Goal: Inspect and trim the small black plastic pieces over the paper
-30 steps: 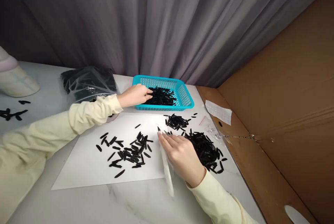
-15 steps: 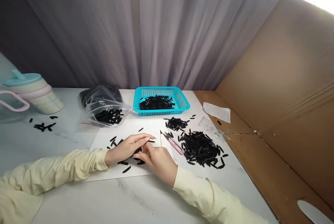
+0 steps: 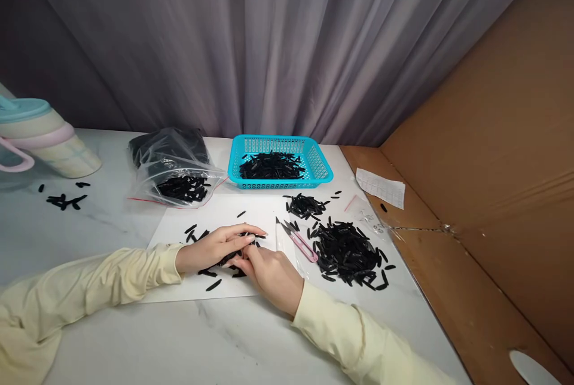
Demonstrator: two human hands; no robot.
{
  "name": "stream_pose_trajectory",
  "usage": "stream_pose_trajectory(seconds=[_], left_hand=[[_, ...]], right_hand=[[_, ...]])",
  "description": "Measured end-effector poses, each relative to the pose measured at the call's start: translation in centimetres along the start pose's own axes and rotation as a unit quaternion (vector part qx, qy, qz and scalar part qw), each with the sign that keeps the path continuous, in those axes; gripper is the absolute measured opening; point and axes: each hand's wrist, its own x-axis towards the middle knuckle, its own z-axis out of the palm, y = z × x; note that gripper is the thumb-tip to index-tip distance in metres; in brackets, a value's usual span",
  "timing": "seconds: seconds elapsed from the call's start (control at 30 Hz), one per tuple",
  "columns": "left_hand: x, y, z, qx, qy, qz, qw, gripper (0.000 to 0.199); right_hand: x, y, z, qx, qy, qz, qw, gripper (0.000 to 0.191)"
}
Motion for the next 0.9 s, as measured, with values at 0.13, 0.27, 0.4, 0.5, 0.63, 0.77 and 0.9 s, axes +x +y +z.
stream_pose_trajectory(seconds=[0.13, 0.27, 0.4, 0.5, 0.63, 0.77, 0.9], left_hand=[[0.0, 0.1, 0.1, -0.004, -0.004, 0.001, 1.000, 0.041], [0.0, 0.2, 0.2, -0.022, -0.013, -0.004, 1.000, 0.041], [-0.1, 0.3, 0.1, -0.055, 0.004, -0.010, 0.998, 0.038], [-0.1, 0.2, -0.1, -0.074, 0.027, -0.017, 0.997, 0.036], [-0.3, 0.1, 0.0, -0.045, 0.059, -0.002, 0.997, 0.034], [-0.8, 0.3, 0.4, 0.040, 0.094, 0.023, 0.994, 0.032], [-1.2, 0.2, 0.6, 0.103, 0.120, 0.037, 0.987, 0.031]], right_hand=[[0.1, -0.1, -0.1, -0.052, 0.002, -0.015, 0.999, 0.028], [-0.1, 0.2, -0.1, -0.066, 0.025, -0.029, 0.997, 0.032], [-0.6, 0.4, -0.1, -0.059, 0.066, -0.017, 0.996, 0.031], [-0.8, 0.5, -0.4, -0.042, 0.080, 0.009, 0.996, 0.026], [-0.9, 0.7, -0.6, -0.011, 0.093, 0.032, 0.995, 0.022], [-1.0, 0.8, -0.7, 0.021, 0.110, 0.037, 0.993, 0.021], [-1.1, 0.8, -0.6, 0.045, 0.112, 0.052, 0.991, 0.022]])
